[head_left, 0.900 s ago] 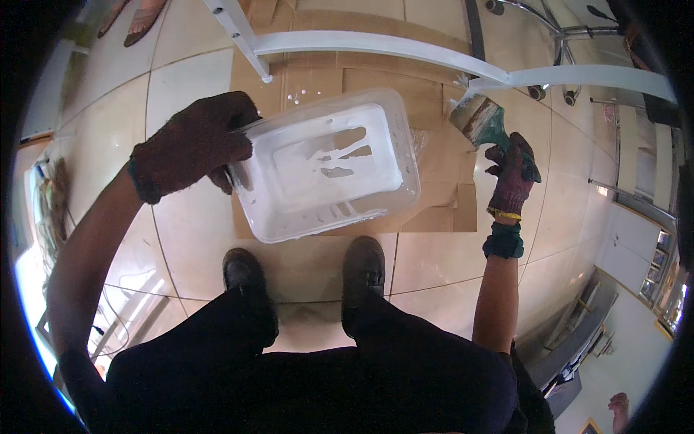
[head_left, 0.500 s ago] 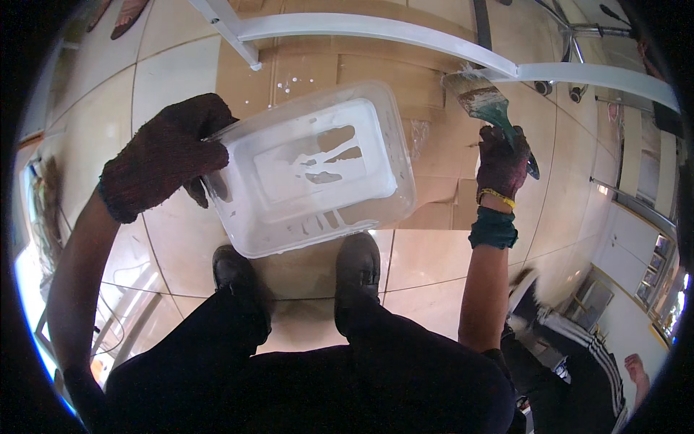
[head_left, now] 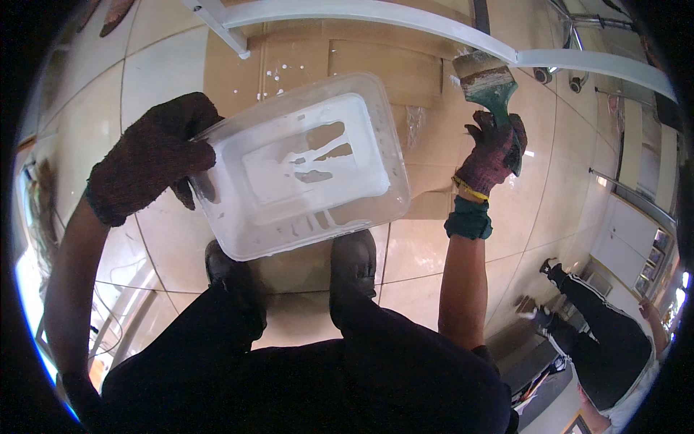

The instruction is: The person paints a white metal table frame using a paintbrush and a plastic paint tray. They repeatedly dip the brush into the tray and apply white paint to the frame legs and crossbars while sitting on the floor.

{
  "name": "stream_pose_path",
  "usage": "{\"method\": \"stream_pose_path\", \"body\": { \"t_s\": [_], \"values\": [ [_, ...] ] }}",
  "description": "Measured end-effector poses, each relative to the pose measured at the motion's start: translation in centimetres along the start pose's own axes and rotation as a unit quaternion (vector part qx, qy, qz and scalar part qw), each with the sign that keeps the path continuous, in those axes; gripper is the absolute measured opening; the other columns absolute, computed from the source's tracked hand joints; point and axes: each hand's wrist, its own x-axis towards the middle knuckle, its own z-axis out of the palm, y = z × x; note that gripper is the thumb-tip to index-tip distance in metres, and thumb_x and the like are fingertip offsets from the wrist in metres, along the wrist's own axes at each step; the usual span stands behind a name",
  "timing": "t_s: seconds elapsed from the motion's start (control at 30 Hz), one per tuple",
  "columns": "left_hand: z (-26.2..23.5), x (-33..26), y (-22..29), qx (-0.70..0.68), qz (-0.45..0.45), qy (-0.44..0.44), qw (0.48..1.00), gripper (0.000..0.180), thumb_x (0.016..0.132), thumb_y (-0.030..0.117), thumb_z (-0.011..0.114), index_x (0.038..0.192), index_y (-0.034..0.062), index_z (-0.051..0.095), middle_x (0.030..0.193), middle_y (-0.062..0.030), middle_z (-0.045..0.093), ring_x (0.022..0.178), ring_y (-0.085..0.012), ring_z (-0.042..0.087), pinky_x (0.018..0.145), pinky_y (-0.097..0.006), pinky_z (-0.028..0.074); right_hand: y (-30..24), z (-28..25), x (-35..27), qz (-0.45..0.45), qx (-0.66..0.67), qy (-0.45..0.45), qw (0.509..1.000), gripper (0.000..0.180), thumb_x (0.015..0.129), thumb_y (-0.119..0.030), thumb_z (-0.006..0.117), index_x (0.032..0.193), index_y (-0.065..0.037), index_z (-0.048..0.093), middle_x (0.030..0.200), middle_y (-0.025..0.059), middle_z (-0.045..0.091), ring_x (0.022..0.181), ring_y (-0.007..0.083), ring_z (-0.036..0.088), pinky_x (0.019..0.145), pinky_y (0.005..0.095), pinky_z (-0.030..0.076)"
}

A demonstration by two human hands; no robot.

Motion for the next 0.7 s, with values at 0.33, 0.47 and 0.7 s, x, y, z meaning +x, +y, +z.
{"method": "stream_pose_path", "body": {
  "t_s": [0.33,0.47,0.7],
  "values": [
    [-0.4,0.1,-0.6,-0.014,-0.023,0.002,1.0,0.024,0.075,0.009,0.06,0.095,-0.0007,0.052,0.077,-0.0104,0.056,0.064,-0.0191,0.063,0.048,-0.029,0.057,-0.1,-0.8,-1.3,-0.095,-0.134,0.032,0.986,0.034,0.09,-0.022,0.057,0.118,-0.004,0.05,0.094,0.0131,0.064,0.082,0.0197,0.064,0.062,0.0289,0.053],
    [-0.3,0.1,-0.9,-0.026,-0.025,-0.011,0.999,0.024,0.075,0.009,0.06,0.096,-0.0008,0.052,0.08,-0.0123,0.058,0.065,-0.0201,0.064,0.048,-0.029,0.057,-0.6,-1.2,-0.7,-0.073,-0.141,-0.03,0.987,0.031,0.09,-0.016,0.057,0.118,-0.004,0.051,0.096,0.0129,0.064,0.082,0.0193,0.064,0.063,0.03,0.054],
    [-0.4,0.0,-2.1,0.0,0.012,-0.002,1.0,0.024,0.076,0.01,0.061,0.095,-0.0004,0.053,0.079,-0.0126,0.058,0.065,-0.0199,0.064,0.048,-0.031,0.058,-0.5,-0.9,0.1,-0.252,-0.341,-0.059,0.904,0.027,0.085,-0.008,0.061,0.112,-0.005,0.059,0.103,0.0086,0.064,0.094,0.0172,0.061,0.082,0.0284,0.048]
  ]
}}
